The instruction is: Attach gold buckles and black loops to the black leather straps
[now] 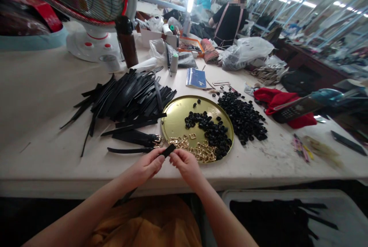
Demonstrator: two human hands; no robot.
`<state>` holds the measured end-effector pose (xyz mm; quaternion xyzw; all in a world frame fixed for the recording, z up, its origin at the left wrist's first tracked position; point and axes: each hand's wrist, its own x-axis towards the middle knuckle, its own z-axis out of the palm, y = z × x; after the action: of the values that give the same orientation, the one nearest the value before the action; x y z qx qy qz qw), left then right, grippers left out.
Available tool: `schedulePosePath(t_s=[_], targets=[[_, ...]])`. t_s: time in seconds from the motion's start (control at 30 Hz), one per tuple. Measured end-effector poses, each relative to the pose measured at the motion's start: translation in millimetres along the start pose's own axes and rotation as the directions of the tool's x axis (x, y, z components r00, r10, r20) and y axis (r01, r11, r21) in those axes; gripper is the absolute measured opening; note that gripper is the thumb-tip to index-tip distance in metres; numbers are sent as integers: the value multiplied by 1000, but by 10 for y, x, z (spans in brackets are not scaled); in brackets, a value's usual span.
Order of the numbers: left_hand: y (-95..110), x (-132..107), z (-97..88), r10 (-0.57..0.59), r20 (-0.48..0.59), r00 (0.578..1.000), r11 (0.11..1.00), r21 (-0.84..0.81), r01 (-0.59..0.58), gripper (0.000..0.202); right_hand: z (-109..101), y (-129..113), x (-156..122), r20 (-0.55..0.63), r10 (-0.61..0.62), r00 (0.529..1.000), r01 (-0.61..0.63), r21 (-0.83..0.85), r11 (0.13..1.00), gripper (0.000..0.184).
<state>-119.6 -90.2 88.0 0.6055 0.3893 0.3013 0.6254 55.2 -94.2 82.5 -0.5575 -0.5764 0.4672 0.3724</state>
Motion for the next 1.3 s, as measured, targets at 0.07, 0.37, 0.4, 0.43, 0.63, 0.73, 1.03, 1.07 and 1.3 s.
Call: schedulePosePath(t_s=[0.07,0.37,0.4,0.43,0.63,0.73,1.03,1.07,1.3], targets=[[-29,31,-20,-28,-45,999,1000,8,29,29,-236,23,186,-172,-83,982,28,-300,954,28],[-13,-48,75,31,-197,980,996,90,-14,23,-647,185,605,-208,-71,976,-102,-715,692,13],[23,-62,80,49,-199,979,993,114,-27,23,-603,146,535,-210,-101,973,-76,-697,713,11],[68,-72,83,76,-203,976,989,142,-47,23,-549,93,447,-199,-138,970,-34,-676,736,10],[400,-101,134,221,-183,958,929,337,-150,26,-204,-363,-151,60,-280,958,283,-355,891,5],[463,-170,205,235,-166,958,920,355,-164,23,-101,-509,-304,91,-273,958,282,-102,954,9],[397,-406,266,242,-194,951,951,240,-193,28,51,-434,-384,21,-221,975,213,187,959,17],[405,-407,241,243,-214,946,952,242,-190,30,53,-434,-395,40,-238,970,232,125,965,18],[442,-395,167,222,-166,961,915,375,-147,30,66,-575,-457,119,-322,939,329,-579,746,16]])
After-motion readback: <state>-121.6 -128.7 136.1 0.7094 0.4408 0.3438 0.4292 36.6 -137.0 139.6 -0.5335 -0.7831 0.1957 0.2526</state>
